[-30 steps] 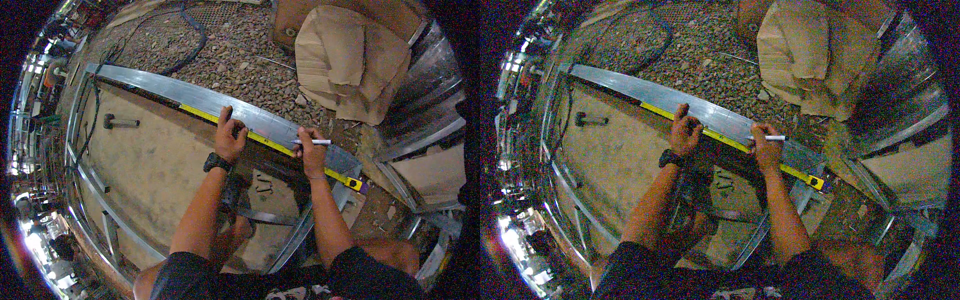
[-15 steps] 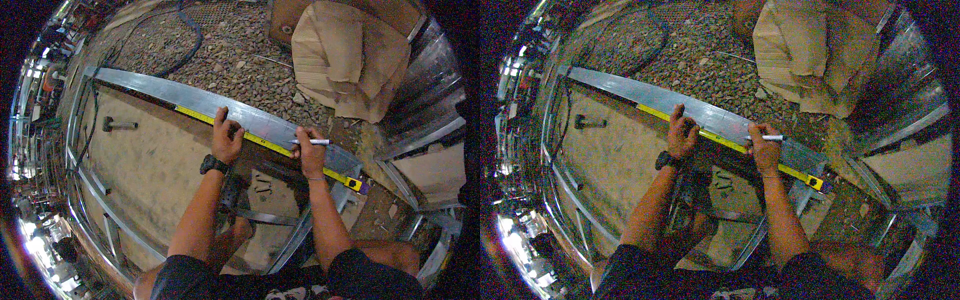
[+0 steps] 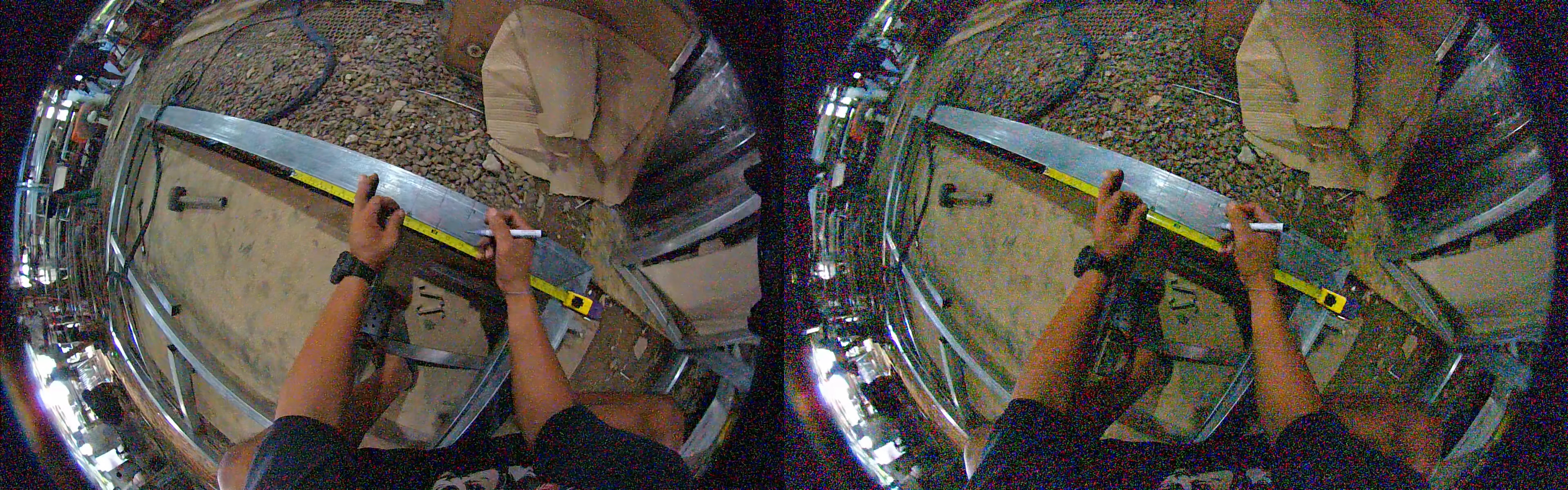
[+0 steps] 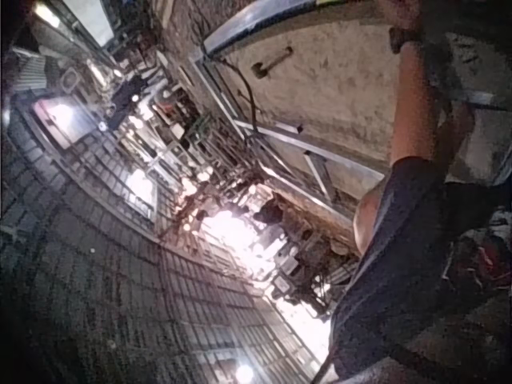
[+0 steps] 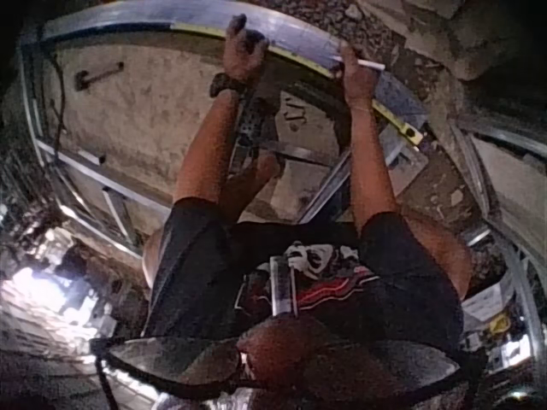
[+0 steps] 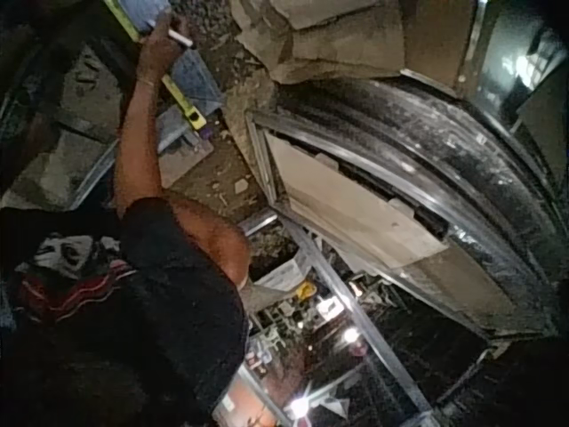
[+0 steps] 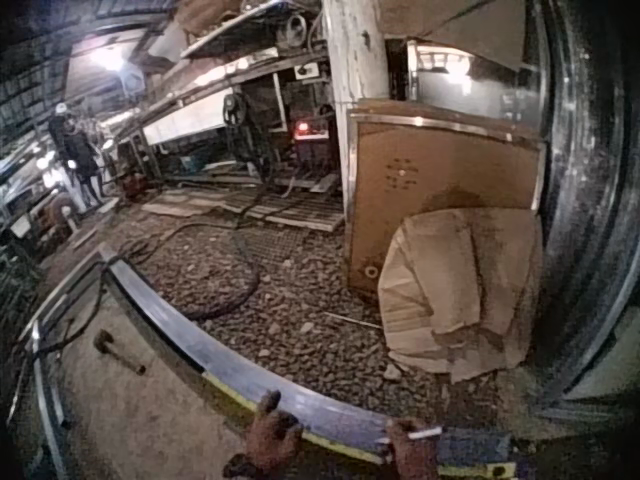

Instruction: The person measures a metal frame with a tape measure and marks it with a marker. The person then uses a metal bracket to draw additional lines on the frame.

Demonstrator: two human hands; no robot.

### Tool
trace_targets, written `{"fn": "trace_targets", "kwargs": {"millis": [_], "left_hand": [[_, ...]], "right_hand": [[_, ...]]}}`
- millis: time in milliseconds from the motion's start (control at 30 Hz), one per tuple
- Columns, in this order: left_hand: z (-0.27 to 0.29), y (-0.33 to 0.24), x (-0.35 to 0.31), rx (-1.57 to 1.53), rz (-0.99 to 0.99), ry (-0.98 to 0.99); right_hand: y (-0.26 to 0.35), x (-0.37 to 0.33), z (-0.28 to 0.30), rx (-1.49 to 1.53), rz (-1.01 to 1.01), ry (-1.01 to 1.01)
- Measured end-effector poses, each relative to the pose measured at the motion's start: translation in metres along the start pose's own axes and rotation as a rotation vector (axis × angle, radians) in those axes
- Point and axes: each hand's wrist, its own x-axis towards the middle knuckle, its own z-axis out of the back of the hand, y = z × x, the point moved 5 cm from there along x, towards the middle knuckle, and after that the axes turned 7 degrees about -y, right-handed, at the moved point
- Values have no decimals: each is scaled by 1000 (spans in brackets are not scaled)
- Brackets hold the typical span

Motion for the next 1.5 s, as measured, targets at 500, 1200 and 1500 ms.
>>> {"fn": "trace_targets", "kwargs": {"millis": [500,1200,1500], "left_hand": [[1,1,0,-28,6,-1],[12,13,-4,138,-90,-37],[-3,18,-1,240,-183,198]], "right_hand": [[3,-2,-2,1,-11,32],[221,-14,54,-832,1390,745],[29,-49,209,-1336,699,442]]}}
